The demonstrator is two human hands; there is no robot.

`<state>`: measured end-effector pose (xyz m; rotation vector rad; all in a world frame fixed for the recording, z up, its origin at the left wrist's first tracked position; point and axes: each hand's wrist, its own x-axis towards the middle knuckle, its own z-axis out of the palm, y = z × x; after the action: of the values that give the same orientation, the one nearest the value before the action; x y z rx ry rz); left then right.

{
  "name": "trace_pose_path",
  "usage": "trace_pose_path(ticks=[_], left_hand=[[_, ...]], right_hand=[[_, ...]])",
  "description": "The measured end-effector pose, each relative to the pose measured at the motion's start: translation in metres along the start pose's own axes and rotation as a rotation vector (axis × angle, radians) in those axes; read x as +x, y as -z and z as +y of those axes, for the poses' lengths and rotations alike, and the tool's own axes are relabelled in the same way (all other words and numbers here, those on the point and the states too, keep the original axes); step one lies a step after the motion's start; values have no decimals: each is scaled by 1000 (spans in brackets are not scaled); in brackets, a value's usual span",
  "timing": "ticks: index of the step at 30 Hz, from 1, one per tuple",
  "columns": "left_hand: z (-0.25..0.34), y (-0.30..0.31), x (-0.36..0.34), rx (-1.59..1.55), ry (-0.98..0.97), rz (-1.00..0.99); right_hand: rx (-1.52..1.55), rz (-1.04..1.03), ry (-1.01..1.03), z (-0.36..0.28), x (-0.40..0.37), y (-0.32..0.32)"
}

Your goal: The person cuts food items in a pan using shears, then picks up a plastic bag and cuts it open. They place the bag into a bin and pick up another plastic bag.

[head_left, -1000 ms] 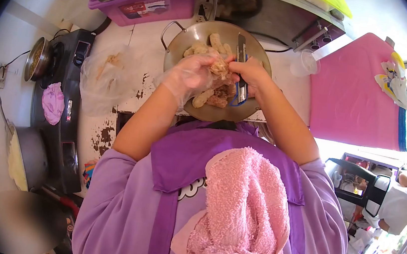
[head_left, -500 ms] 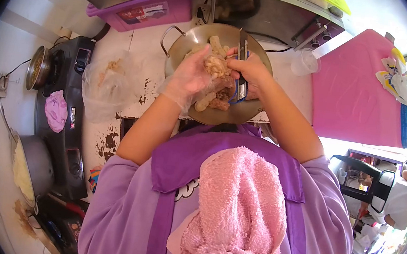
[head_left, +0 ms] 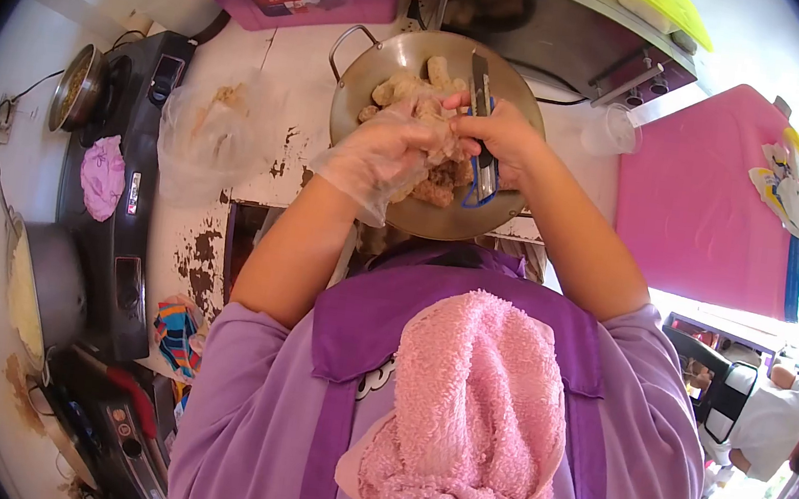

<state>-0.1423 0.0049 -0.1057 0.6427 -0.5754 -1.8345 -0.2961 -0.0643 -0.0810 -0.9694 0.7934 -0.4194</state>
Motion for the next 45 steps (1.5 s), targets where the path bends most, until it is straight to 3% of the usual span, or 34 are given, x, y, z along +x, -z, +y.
trace_pose_path(ticks=[6, 9, 12, 14, 15, 17, 20, 30, 32, 36, 41, 45], left_hand=[[-8, 13, -2, 150, -33, 23], [-8, 2, -7, 263, -148, -45], [-4, -1, -7, 160, -106, -135], [9, -12, -7, -172, 144, -202], [7, -13, -6, -167, 147, -208], [1, -14, -5, 203, 0, 73], [7, -16, -10, 422, 37, 28], [19, -8, -18, 472, 222, -49], [26, -10, -20, 499, 198, -56], [40, -8, -13, 449, 296, -27], [31, 1, 5, 658, -9, 41], [42, 7, 10, 752, -38, -44]], right_hand=[[111, -74, -107, 2, -3, 8], [281, -98, -177, -2, -4, 13], [58, -64, -27, -6, -5, 17], [-65, -77, -6, -10, -8, 16], [-65, -72, 1, -11, -8, 17], [-40, -52, 11, -13, -9, 18], [-14, -99, -31, -22, -12, 25], [-3, -101, -7, -40, -21, 33], [-208, -79, 78, -42, -20, 34], [-297, -24, 130, -43, -21, 23], [-352, 37, 168, -41, -25, 5], [-282, 40, 196, -37, -21, 8]])
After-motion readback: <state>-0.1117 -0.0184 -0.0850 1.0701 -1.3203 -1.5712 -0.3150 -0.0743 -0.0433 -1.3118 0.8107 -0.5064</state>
